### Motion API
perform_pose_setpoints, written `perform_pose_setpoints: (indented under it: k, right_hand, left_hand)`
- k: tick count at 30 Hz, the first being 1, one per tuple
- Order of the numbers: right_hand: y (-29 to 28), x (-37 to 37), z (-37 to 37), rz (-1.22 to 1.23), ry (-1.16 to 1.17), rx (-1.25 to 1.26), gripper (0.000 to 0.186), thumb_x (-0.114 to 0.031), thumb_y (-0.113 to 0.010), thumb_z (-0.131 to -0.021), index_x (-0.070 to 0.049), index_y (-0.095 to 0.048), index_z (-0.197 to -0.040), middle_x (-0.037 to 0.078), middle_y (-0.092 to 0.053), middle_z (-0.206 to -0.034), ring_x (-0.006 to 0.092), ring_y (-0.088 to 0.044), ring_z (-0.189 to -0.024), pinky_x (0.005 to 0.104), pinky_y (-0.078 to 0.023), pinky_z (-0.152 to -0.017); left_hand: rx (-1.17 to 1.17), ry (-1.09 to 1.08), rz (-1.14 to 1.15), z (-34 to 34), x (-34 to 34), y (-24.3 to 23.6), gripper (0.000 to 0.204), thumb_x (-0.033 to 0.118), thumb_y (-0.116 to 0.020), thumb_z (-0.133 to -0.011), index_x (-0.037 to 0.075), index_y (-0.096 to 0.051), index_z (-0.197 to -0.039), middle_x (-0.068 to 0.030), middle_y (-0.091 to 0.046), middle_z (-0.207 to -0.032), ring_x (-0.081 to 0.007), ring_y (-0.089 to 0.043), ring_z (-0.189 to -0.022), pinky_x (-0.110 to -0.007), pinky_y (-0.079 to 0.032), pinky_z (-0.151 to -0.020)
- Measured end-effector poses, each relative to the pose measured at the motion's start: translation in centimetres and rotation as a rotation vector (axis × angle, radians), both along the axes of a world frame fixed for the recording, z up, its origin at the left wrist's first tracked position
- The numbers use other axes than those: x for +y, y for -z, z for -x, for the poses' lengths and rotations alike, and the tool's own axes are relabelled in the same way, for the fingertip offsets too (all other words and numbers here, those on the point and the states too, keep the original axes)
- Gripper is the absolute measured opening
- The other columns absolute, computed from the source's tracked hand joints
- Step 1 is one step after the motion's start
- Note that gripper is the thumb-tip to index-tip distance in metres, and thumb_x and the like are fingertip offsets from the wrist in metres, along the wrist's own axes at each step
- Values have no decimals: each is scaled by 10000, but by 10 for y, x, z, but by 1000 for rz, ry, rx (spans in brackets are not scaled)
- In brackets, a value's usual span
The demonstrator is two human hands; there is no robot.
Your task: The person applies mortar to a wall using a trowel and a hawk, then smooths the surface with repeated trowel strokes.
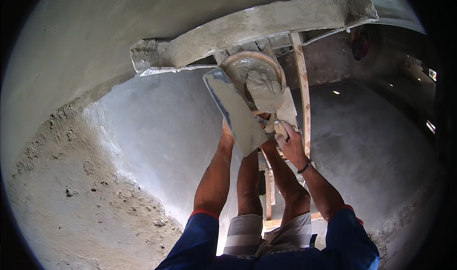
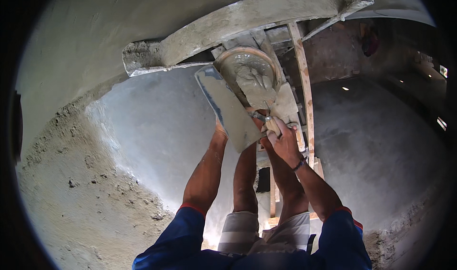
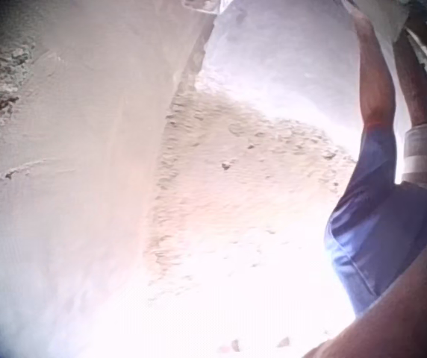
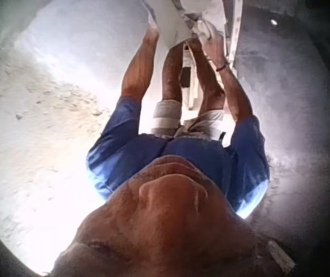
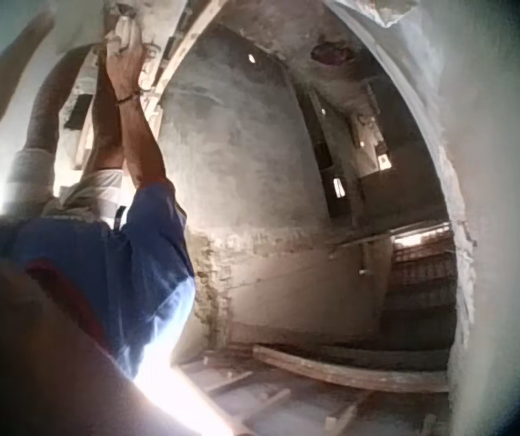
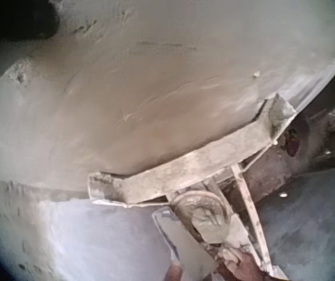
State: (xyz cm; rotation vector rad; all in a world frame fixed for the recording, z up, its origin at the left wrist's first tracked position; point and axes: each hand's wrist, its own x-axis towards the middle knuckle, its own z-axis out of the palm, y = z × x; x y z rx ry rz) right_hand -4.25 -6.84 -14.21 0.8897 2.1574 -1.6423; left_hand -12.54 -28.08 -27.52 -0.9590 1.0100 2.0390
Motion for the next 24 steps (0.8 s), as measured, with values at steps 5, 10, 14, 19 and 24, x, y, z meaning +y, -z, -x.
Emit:
perform_pose_setpoints:
  k: [5, 10, 14, 19, 24]
  right_hand:
    - [-47, -10, 4, -204, -60, 124, 480, -85, -623, -746, 22, -530, -1205, 240, -630, -991, 362, -639, -902, 398, -522, -768]
    - [-65, -27, -5, -271, -87, 71, 505, -100, -631, -773, -36, -503, -1257, 269, -539, -1046, 453, -571, -961, 463, -497, -800]
    - [-81, -35, -8, -327, -88, 128, 437, -52, -605, -785, 19, -532, -1210, 203, -539, -941, 373, -572, -845, 414, -483, -751]
    - [-99, -33, -17, -307, -68, 76, 427, -48, -587, -802, 32, -518, -1215, 211, -521, -927, 375, -553, -843, 415, -471, -760]
    - [-112, -33, -25, -289, -46, 97, 416, -46, -587, -806, 49, -513, -1203, 211, -521, -934, 374, -549, -848, 418, -468, -766]
  left_hand:
    - [64, 90, -130, 6, 39, -13, 354, 317, -496, -947, 80, -523, -1210, -62, -614, -1056, -196, -605, -945, -331, -518, -811]
    - [-200, -57, -409, 16, 83, -48, 358, 319, -505, -945, 87, -517, -1218, -60, -609, -1073, -196, -598, -972, -334, -512, -838]
    - [-162, -42, -396, 15, 93, -60, 358, 317, -508, -945, 88, -517, -1220, -60, -608, -1076, -195, -597, -973, -334, -512, -840]
    - [-133, -41, -378, 12, 95, -73, 358, 314, -511, -944, 89, -516, -1223, -60, -607, -1080, -193, -597, -976, -334, -512, -843]
    - [-104, -40, -376, 15, 104, -82, 358, 311, -514, -943, 90, -515, -1225, -59, -606, -1084, -192, -596, -978, -334, -511, -846]
